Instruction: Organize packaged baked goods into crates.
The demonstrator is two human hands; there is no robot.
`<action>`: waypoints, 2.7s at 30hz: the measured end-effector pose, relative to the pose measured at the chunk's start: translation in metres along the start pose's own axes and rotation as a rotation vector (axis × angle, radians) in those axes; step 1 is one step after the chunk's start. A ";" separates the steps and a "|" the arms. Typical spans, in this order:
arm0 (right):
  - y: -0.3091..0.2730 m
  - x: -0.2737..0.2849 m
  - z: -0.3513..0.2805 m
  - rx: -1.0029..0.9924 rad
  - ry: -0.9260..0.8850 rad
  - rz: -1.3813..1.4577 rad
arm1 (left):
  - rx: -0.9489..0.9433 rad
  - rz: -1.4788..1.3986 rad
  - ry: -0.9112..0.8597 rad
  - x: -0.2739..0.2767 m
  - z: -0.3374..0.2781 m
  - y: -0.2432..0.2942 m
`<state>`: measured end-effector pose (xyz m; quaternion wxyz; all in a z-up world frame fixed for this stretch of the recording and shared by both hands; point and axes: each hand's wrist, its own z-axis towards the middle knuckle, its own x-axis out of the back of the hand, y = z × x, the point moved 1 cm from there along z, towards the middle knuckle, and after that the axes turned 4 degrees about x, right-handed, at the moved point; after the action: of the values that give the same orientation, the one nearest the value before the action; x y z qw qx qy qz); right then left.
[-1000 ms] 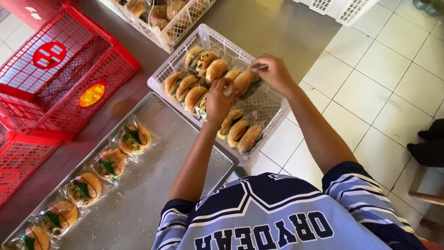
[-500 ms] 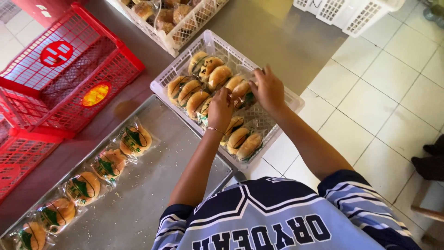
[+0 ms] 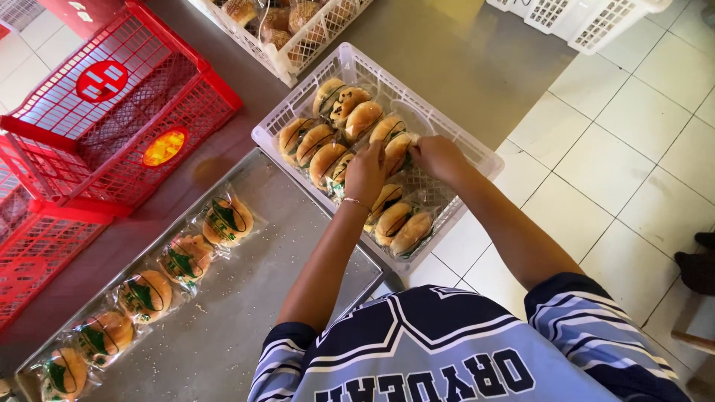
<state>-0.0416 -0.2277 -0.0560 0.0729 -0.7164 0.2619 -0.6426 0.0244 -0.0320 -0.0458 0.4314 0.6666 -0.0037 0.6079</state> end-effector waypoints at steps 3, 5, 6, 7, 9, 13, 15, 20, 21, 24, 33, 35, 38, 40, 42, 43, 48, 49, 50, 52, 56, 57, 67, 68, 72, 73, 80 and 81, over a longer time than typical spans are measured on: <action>0.018 -0.026 0.009 0.034 -0.165 -0.126 | -0.037 0.089 -0.027 -0.014 0.003 -0.008; 0.012 -0.018 0.001 0.053 -0.268 -0.170 | -0.042 0.079 -0.030 -0.007 0.001 -0.001; 0.008 -0.015 -0.003 0.073 -0.368 -0.214 | -0.048 0.071 -0.031 -0.003 -0.001 0.001; 0.008 -0.014 -0.004 0.072 -0.372 -0.213 | -0.046 0.070 -0.034 -0.002 -0.004 0.001; 0.007 -0.013 -0.005 0.083 -0.420 -0.225 | -0.070 -0.093 -0.071 0.000 -0.010 -0.001; -0.005 0.016 -0.017 0.195 -0.477 -0.213 | -0.135 -0.173 -0.086 0.032 -0.036 0.006; -0.020 0.033 -0.031 0.157 -0.414 -0.154 | -0.266 -0.247 -0.030 0.062 -0.052 0.010; -0.017 0.042 -0.022 0.147 -0.379 -0.228 | -0.181 -0.359 0.171 0.143 -0.092 -0.045; -0.024 0.047 -0.022 0.089 -0.356 -0.244 | -0.116 -0.298 0.280 0.150 -0.099 -0.067; -0.116 0.083 -0.058 0.155 -0.257 -0.210 | 0.007 -0.156 0.407 0.168 -0.138 -0.142; -0.312 -0.026 -0.085 0.557 -0.102 0.198 | 0.350 0.448 0.367 0.130 -0.216 -0.321; -0.316 -0.096 -0.055 0.591 -0.105 0.176 | 0.358 0.489 0.330 0.138 -0.227 -0.295; -0.312 -0.189 -0.018 0.484 -0.135 0.112 | 0.362 0.545 0.274 0.135 -0.237 -0.283; -0.315 -0.224 -0.007 0.352 -0.162 0.065 | 0.365 0.559 0.263 0.132 -0.239 -0.282; -0.325 -0.238 -0.012 0.299 0.006 0.194 | 0.383 0.531 0.202 0.130 -0.244 -0.279; -0.326 -0.246 -0.009 0.296 0.007 0.193 | 0.381 0.529 0.201 0.128 -0.244 -0.282; -0.315 -0.284 0.014 0.139 0.141 0.546 | 0.364 0.470 0.183 0.117 -0.249 -0.300; -0.313 -0.285 0.015 0.137 0.144 0.546 | 0.361 0.470 0.182 0.117 -0.252 -0.300; -0.310 -0.287 0.016 0.093 0.097 0.730 | 0.347 0.460 0.200 0.117 -0.255 -0.300; -0.308 -0.286 0.013 0.045 0.053 0.916 | 0.329 0.451 0.216 0.116 -0.259 -0.301; -0.300 -0.270 -0.001 0.255 0.137 0.846 | 0.265 0.366 0.391 0.122 -0.260 -0.304; -0.294 -0.264 -0.004 0.282 0.151 0.829 | 0.240 0.304 0.448 0.124 -0.260 -0.304; -0.302 -0.165 -0.068 0.227 -0.087 1.114 | 0.201 -0.242 0.508 0.162 -0.237 -0.270; -0.300 -0.159 -0.070 0.253 -0.093 1.093 | 0.213 -0.443 0.412 0.161 -0.232 -0.269; -0.283 -0.133 -0.079 0.307 -0.052 1.075 | 0.142 -0.864 0.352 0.169 -0.219 -0.234; -0.277 -0.126 -0.080 0.302 -0.046 1.077 | 0.139 -0.864 0.344 0.174 -0.217 -0.223; -0.256 -0.055 -0.121 0.404 0.176 1.099 | 0.180 -1.102 0.351 0.205 -0.198 -0.129; -0.253 -0.039 -0.129 0.433 0.214 1.076 | 0.185 -1.109 0.339 0.211 -0.196 -0.112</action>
<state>-0.0957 0.0363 0.0418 0.5065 -0.3826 0.4573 -0.6229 -0.0193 0.2617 0.0398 0.6194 0.4974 0.4678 0.3875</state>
